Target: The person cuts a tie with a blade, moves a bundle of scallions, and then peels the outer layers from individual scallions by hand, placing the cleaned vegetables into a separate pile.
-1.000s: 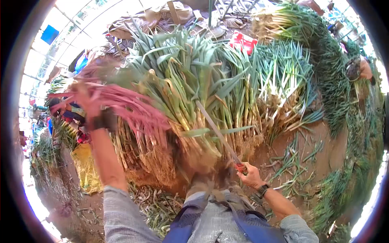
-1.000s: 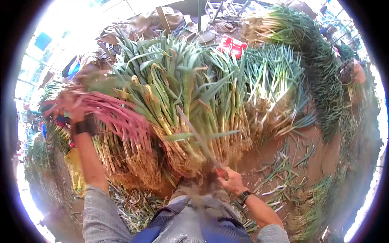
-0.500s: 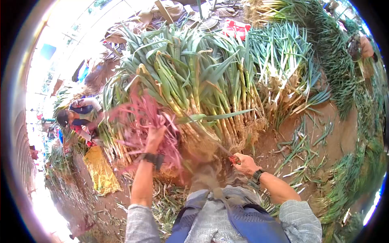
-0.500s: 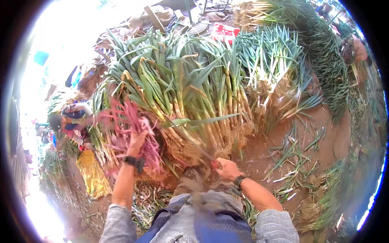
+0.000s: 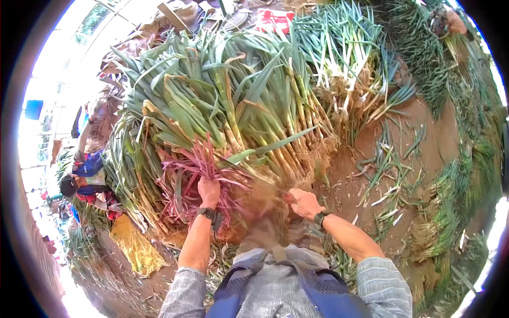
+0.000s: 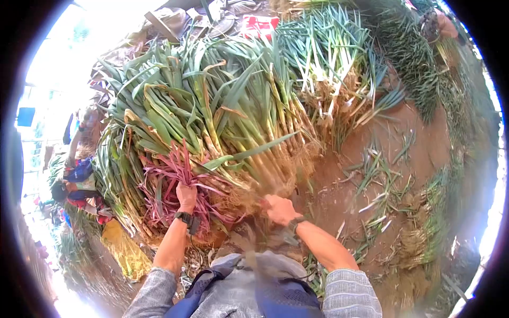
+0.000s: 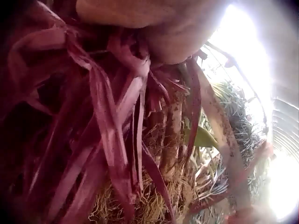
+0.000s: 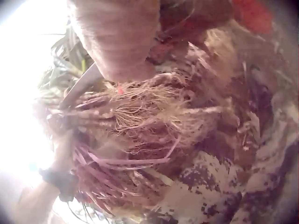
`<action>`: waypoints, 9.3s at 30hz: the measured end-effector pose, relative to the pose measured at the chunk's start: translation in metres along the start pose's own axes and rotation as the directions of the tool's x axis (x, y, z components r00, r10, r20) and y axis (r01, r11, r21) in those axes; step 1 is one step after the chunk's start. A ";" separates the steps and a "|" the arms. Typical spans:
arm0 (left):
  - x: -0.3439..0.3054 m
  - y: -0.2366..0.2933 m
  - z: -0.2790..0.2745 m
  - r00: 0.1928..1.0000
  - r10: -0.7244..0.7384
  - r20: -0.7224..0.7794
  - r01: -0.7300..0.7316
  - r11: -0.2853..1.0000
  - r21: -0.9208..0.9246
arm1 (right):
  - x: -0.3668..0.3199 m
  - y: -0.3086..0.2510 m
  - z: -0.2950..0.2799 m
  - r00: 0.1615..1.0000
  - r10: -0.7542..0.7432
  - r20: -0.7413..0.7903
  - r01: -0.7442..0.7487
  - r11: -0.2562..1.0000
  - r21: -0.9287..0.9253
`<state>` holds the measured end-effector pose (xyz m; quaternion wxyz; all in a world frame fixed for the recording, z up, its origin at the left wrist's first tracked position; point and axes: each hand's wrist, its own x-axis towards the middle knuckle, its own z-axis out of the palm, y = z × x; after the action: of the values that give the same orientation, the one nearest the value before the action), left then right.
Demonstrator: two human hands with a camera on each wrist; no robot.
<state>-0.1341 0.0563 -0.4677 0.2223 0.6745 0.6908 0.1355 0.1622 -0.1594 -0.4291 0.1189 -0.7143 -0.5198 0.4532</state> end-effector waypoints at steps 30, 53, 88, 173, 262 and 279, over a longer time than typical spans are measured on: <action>-0.034 0.049 -0.199 0.980 0.099 -0.170 -0.138 0.963 -0.231 | -0.289 0.134 0.089 0.743 0.555 -0.375 -0.303 0.778 0.550; -0.516 0.396 0.227 -0.262 0.212 0.942 -0.492 0.810 -0.319 | -0.572 0.243 0.220 -0.456 0.889 0.046 0.408 0.163 0.898; -0.916 0.668 0.248 -0.104 0.694 0.713 0.298 0.706 -0.643 | -0.778 0.397 0.054 0.458 0.560 -0.690 0.545 0.437 0.716; 0.066 0.255 0.161 0.766 -0.643 -0.027 0.636 0.763 -0.120 | 0.179 0.373 -0.662 0.730 0.388 -0.563 -0.102 0.876 0.472; 0.310 0.275 0.299 0.975 -0.195 0.105 0.210 0.965 -0.154 | 0.584 0.175 -0.656 0.958 -0.128 -0.257 0.149 0.987 0.065; 0.360 0.344 0.255 0.628 -0.570 0.530 0.290 0.803 0.520 | 0.349 0.417 -0.712 0.688 0.708 -0.156 -0.598 0.676 0.429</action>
<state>0.2943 0.4033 -0.5654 0.3418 0.5171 0.7205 -0.3109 0.9932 0.1715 -0.4800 0.1497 -0.8828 -0.1121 0.4308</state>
